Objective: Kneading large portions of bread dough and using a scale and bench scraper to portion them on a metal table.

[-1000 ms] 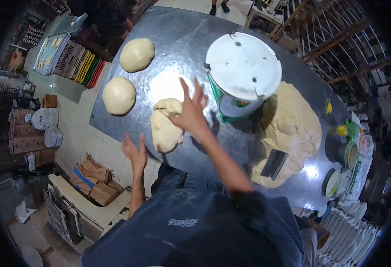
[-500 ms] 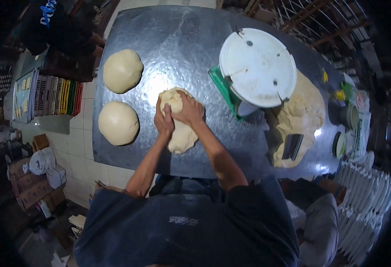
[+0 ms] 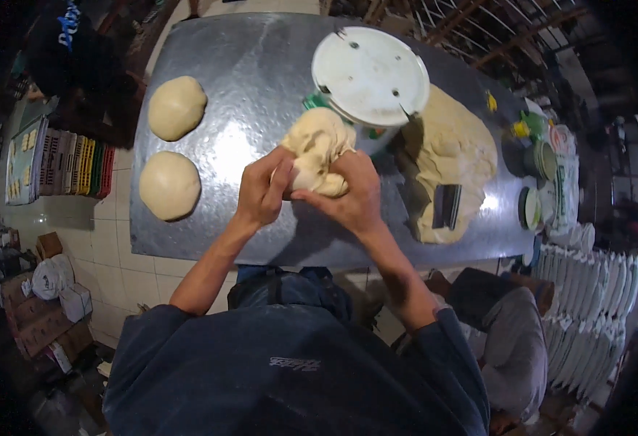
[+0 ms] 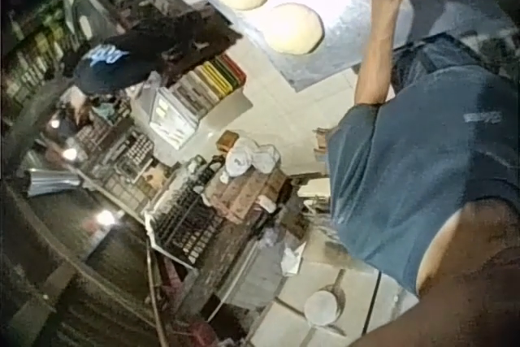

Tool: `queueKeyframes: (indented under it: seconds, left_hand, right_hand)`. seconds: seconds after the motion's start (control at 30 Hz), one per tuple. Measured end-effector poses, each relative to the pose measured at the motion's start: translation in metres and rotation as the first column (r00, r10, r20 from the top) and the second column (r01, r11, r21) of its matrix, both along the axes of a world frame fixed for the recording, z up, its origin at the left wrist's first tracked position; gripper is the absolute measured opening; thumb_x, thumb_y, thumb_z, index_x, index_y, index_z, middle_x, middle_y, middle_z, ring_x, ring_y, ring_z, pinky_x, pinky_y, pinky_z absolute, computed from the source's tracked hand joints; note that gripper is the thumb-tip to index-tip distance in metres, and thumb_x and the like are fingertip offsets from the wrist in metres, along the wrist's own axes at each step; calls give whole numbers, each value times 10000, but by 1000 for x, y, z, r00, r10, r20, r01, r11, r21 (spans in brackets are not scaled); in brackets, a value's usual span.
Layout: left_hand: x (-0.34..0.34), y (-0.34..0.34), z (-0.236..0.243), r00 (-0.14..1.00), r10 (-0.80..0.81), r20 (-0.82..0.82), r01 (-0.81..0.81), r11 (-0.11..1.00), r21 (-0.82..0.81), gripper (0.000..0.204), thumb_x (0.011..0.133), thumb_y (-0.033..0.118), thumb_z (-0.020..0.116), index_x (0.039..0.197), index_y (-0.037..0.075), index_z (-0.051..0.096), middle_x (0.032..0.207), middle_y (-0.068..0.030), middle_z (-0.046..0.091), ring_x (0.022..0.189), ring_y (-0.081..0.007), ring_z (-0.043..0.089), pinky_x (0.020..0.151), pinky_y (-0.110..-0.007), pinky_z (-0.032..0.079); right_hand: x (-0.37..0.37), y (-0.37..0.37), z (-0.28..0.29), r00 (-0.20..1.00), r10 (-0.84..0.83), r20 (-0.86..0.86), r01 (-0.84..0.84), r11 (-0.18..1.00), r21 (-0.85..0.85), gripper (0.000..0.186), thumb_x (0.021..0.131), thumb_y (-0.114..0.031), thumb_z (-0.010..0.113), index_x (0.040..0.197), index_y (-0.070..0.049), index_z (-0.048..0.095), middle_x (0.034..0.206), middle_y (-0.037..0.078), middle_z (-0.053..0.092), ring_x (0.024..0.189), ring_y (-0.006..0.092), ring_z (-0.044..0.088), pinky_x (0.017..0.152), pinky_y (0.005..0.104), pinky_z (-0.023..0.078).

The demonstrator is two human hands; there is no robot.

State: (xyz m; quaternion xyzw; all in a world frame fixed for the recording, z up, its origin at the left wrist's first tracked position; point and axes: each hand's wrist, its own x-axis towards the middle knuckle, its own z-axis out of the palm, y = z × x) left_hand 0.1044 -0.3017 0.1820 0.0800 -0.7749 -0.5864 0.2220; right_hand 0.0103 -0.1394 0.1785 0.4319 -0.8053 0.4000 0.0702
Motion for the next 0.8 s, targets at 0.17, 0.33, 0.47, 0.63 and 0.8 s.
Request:
queueKeyframes:
  seconds: [0.17,0.33,0.47,0.63,0.8]
  left_hand:
    - [85,76,-159,976,85,201,-18,950,-311,287,933,246,470,799,41,620,711,-206,591,692,-417,576,640,-477,448]
    - [123,56,-194,556,-322,767,315,935,165,553,984,469,356,1339,62,473,1209,-288,550,1086,-368,560,965,-416,410]
    - [150,-40,-202,833,-52,550,-502,347,792,680,913,616,438,1329,79,440,1094,-141,621,952,-214,605,867,-343,457]
    - [194,-78,-222,702,329,632,-673,597,437,440,954,414,506,1219,64,508,1059,-122,601,885,-179,600,756,-308,479]
    - [16,-57,-184,837,404,370,-393,913,-110,627,897,403,596,1339,-11,434,1257,-222,495,1193,-341,435,989,-406,362]
  right_hand:
    - [71,71,-119,945,152,289,-208,963,173,593,669,-417,816,1121,-79,634,1143,123,616,1087,339,524,934,421,411]
    - [2,109,-139,327,166,930,-750,644,148,331,884,-290,641,1066,-14,666,990,96,692,912,168,623,864,322,469]
    - [-40,55,-43,606,-35,795,123,991,-50,325,879,-222,641,1130,-19,603,1072,127,647,961,143,594,824,308,469]
    - [-35,82,-80,560,-625,544,397,779,486,417,833,-308,709,1091,-20,553,1054,150,630,943,217,615,807,340,481]
    - [25,-4,-174,594,-488,639,400,869,292,629,841,-398,671,1266,15,460,1195,287,520,1098,391,524,910,425,438]
